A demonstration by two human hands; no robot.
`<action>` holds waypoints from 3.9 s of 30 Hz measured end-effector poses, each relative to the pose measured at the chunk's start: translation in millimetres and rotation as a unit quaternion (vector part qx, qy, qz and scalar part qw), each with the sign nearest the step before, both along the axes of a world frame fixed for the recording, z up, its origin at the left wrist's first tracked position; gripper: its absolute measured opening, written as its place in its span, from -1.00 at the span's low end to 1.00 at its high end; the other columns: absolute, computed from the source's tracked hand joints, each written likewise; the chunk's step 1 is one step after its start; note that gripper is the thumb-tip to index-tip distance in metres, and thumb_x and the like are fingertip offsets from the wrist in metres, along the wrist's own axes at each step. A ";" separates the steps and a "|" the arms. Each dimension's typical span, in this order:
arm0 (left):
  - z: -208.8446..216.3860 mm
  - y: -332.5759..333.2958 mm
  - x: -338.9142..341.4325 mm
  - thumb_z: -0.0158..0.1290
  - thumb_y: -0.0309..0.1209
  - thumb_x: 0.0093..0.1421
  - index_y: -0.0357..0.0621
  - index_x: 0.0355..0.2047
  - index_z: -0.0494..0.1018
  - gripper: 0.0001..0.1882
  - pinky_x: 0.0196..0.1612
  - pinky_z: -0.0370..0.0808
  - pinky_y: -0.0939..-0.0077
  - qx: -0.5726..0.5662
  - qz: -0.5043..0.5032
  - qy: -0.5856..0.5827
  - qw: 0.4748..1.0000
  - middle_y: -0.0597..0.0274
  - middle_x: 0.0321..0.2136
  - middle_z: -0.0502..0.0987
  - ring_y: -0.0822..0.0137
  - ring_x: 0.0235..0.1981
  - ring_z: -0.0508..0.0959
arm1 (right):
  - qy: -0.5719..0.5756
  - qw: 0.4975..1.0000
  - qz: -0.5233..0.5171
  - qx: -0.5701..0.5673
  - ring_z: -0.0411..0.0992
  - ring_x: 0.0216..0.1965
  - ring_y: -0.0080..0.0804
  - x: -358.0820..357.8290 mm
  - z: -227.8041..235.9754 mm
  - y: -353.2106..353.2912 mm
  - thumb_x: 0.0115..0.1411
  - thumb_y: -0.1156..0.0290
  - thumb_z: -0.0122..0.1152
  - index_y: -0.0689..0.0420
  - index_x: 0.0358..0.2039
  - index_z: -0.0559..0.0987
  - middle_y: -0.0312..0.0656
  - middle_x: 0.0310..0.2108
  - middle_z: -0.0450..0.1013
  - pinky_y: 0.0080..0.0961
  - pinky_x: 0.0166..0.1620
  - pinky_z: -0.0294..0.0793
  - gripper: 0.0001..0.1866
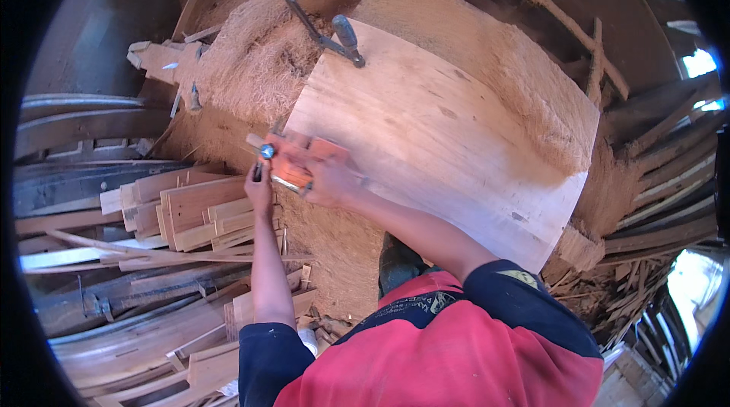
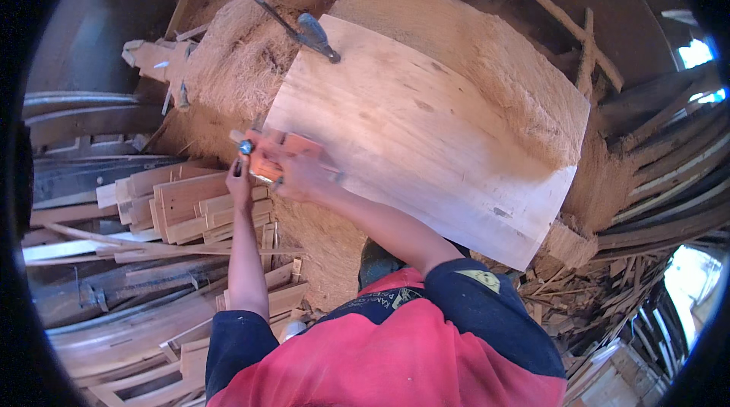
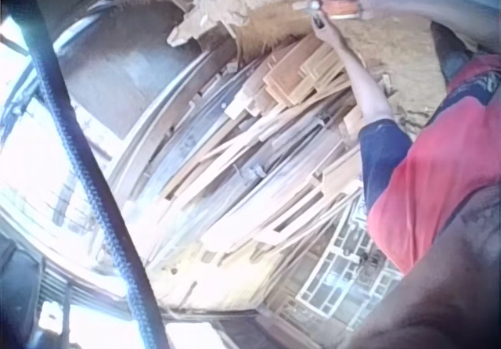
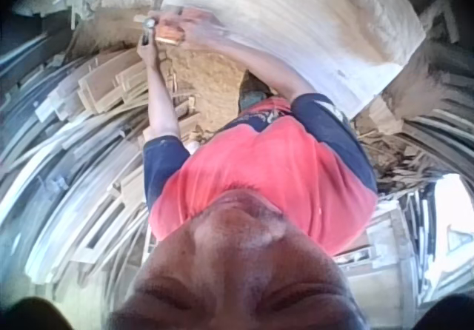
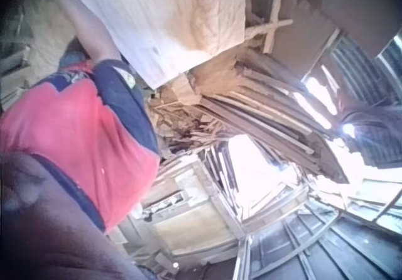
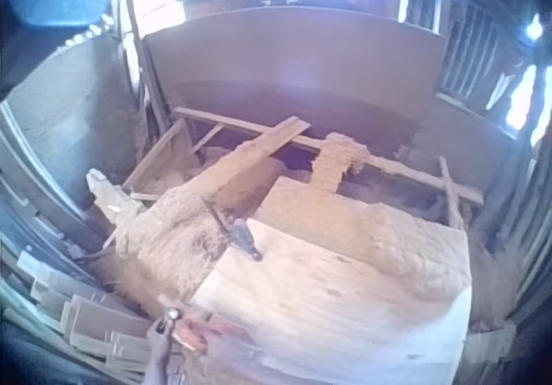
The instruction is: The person uses a hand-held power planer to smooth the surface of a wooden board, then lifts and turns the board over.
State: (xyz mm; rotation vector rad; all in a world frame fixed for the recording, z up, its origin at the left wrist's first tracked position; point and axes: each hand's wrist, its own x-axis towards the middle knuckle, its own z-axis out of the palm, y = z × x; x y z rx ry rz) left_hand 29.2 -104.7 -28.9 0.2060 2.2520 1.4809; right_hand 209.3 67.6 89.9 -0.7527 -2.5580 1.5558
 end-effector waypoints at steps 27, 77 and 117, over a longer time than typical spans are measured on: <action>40.8 31.5 504.5 0.42 0.06 -0.06 -0.35 0.00 0.38 -0.16 -0.18 0.49 0.40 -0.145 -0.165 -0.111 0.969 0.03 -0.21 0.56 0.30 -0.23 0.54 | -0.013 1.000 -0.019 -0.011 0.49 -0.08 0.05 556.7 -6.0 20.3 -0.01 0.13 0.40 -0.04 0.19 0.43 0.05 -0.14 0.54 -0.12 0.00 0.46 -0.28; 2.9 -19.8 -2.2 0.32 -0.08 0.13 -0.41 -0.04 0.53 -0.39 -0.12 0.48 0.57 -0.094 -0.071 0.002 0.993 0.21 -0.23 0.62 0.47 -0.23 0.55 | 0.021 0.999 -0.009 0.022 0.57 -0.18 0.04 26.6 -0.9 -9.4 -0.04 0.16 0.30 -0.01 0.13 0.51 0.08 -0.17 0.58 -0.12 -0.05 0.54 -0.35; 73.8 41.0 719.5 0.24 0.46 -0.28 -0.36 -0.10 0.42 0.08 -0.11 0.51 0.14 -0.243 -0.312 -0.068 0.916 -0.13 -0.16 0.56 0.00 -0.13 0.60 | -0.078 0.992 -0.104 0.007 0.60 -0.42 -0.25 783.4 36.8 13.1 -0.13 0.47 0.34 0.21 -0.14 0.60 -0.05 -0.43 0.58 -0.38 -0.27 0.55 -0.56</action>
